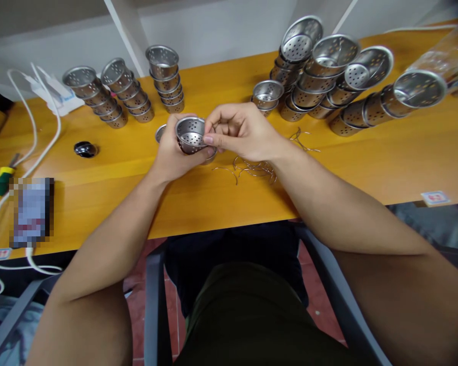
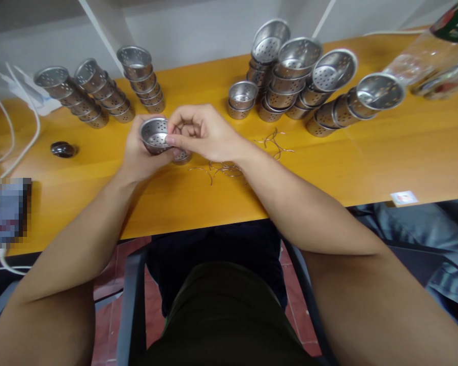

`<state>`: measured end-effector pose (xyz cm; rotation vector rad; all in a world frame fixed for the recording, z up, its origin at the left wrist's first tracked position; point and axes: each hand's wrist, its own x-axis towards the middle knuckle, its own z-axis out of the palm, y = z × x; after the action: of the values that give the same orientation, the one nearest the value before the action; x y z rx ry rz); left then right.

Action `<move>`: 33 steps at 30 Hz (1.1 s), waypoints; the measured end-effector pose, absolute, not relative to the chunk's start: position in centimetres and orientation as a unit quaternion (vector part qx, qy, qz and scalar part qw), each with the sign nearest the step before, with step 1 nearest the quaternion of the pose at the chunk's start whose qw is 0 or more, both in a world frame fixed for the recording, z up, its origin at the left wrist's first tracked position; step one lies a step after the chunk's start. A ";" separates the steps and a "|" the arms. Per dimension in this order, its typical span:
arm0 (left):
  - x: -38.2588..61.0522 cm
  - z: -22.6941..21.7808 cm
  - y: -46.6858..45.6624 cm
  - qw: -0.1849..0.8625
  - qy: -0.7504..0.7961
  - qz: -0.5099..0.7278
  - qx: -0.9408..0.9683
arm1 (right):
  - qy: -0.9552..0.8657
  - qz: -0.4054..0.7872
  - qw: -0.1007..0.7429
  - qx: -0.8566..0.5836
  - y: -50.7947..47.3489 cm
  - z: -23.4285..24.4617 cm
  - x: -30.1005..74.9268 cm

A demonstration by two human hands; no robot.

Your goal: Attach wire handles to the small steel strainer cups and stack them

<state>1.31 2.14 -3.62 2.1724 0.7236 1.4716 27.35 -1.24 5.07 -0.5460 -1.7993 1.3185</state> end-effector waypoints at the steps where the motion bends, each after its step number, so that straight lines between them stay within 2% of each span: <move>1: 1.2 -3.8 2.3 0.206 0.262 0.524 0.784 | -0.715 0.525 0.408 -0.216 -1.3 5.0 27.4; 8: 0.7 -3.7 2.2 0.247 0.294 0.482 0.788 | -0.724 0.529 0.395 -0.202 -0.8 4.2 27.5; 15: 1.2 -2.8 1.4 0.204 0.250 0.506 0.799 | -0.721 0.543 0.398 -0.166 -0.6 4.1 27.8; 20: 1.3 -2.5 1.0 0.213 0.268 0.495 0.799 | -0.729 0.536 0.387 -0.177 -0.6 4.2 27.9; 26: 0.8 -2.5 1.4 0.204 0.330 0.491 0.779 | -0.758 0.364 0.463 -0.280 -0.8 4.1 28.5; 29: 0.6 -3.0 2.0 0.170 0.291 0.537 0.773 | -0.817 0.266 0.437 -0.264 -0.6 3.7 28.9; 33: 0.7 -3.4 2.2 0.182 0.311 0.527 0.770 | -0.871 0.195 0.393 -0.220 -0.4 2.7 28.8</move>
<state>0.73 2.19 -3.35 2.1736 0.8787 1.4867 28.80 -0.40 2.73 -0.5578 -2.2113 0.4960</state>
